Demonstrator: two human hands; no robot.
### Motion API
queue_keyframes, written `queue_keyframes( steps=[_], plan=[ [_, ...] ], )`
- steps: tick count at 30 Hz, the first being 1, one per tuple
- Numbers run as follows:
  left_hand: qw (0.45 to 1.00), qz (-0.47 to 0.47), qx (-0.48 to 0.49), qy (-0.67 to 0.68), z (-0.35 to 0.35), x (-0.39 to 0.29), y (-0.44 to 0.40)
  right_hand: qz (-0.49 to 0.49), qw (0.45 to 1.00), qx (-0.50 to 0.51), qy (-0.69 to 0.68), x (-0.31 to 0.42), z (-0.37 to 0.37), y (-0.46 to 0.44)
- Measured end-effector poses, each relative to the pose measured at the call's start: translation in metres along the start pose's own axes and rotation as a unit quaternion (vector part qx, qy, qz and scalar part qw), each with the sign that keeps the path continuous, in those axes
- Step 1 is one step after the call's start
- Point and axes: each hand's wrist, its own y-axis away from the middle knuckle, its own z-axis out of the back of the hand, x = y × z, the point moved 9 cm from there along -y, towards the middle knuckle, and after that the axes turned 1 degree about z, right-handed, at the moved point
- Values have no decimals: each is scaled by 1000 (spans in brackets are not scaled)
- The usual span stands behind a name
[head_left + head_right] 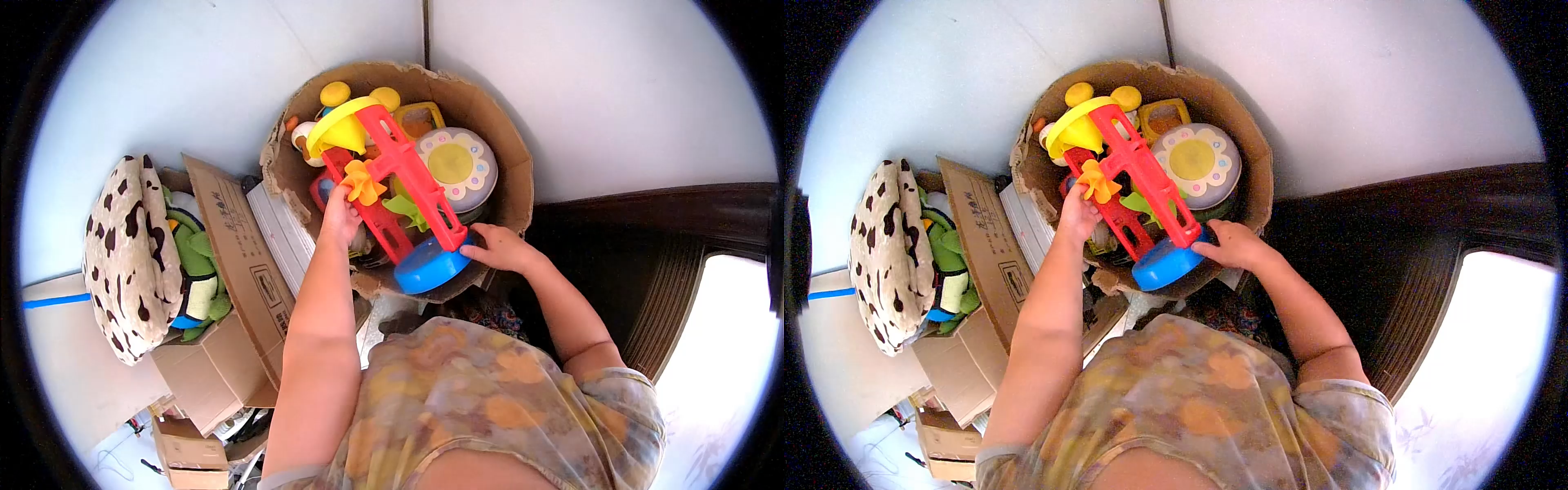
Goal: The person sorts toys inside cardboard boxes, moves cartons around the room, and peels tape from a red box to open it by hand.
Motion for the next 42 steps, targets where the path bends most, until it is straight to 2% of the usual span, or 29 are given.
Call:
queue_keyframes(
  steps=[2, 3, 5, 7, 9, 11, 13, 14, 15, 17, 19, 21, 23, 25, 27, 29, 30, 31, 33, 35, 37, 38, 42],
  plan=[
    [1000, -2, 20, 4, 2, 1, 8, -14, 997, -26, -78, -6, 0, -2],
    [999, -6, 31, 13, -10, -1, -5, -18, 997, -33, -65, -10, 12, -3],
    [994, 3, 44, 97, -6, -5, 0, 10, 980, -41, -194, 5, 10, -1],
    [992, -22, 58, 110, -35, -18, 23, 42, 983, -38, -176, 2, 7, -5],
    [996, -33, 37, 78, -43, -22, 30, 30, 976, -67, -203, -6, -1, -11],
    [989, -98, 110, 7, -61, -32, 35, 23, 975, -82, -207, 0, -2, -14],
    [986, -89, 142, -18, -70, -28, 40, -2, 938, -103, -330, -19, -12, -23],
    [979, -114, 160, -62, -75, -30, 46, -48, 940, -110, -318, -33, -18, -27],
    [968, -139, 178, -107, -81, -34, 51, -43, 943, -104, -313, -34, -21, -31],
    [955, -188, 165, -157, -86, -41, 62, -15, 944, -134, -302, -31, -19, -32],
    [955, -204, 150, -153, -87, -46, 68, -16, 946, -143, -292, -27, -16, -35],
    [951, -227, 88, -192, -82, -52, 78, 8, 912, -175, -371, -17, -11, -31],
    [939, -270, 72, -203, -70, -48, 58, 4, 910, -185, -371, -9, -3, -30],
    [915, -287, 63, -275, -64, -45, 46, -1, 909, -195, -369, -1, 4, -29],
    [922, -302, 55, -237, -59, -53, 60, 8, 902, -216, -373, 6, 10, -28],
    [949, -252, 67, -177, -59, -66, 92, 22, 904, -227, -363, 18, 12, -31],
    [924, -313, 32, -217, -53, -74, 102, 41, 910, -228, -343, 28, 14, -31],
    [923, -315, 31, -216, -45, -72, 90, 63, 916, -230, -322, 37, 17, -33],
    [923, -312, -31, -225, -19, -73, 74, 74, 919, -236, -308, 50, 18, -38],
    [948, -280, -28, -150, -5, -77, 79, 86, 921, -243, -292, 66, 23, -40],
    [965, -244, -10, -96, 14, -76, 71, 63, 914, -208, -344, 92, 24, -34],
    [962, -256, -10, -96, 24, -80, 67, 80, 905, -197, -367, 104, 25, -33],
    [975, -215, -12, -59, 75, -95, 70, 83, 895, -153, -410, 116, 20, -35]
  ],
)
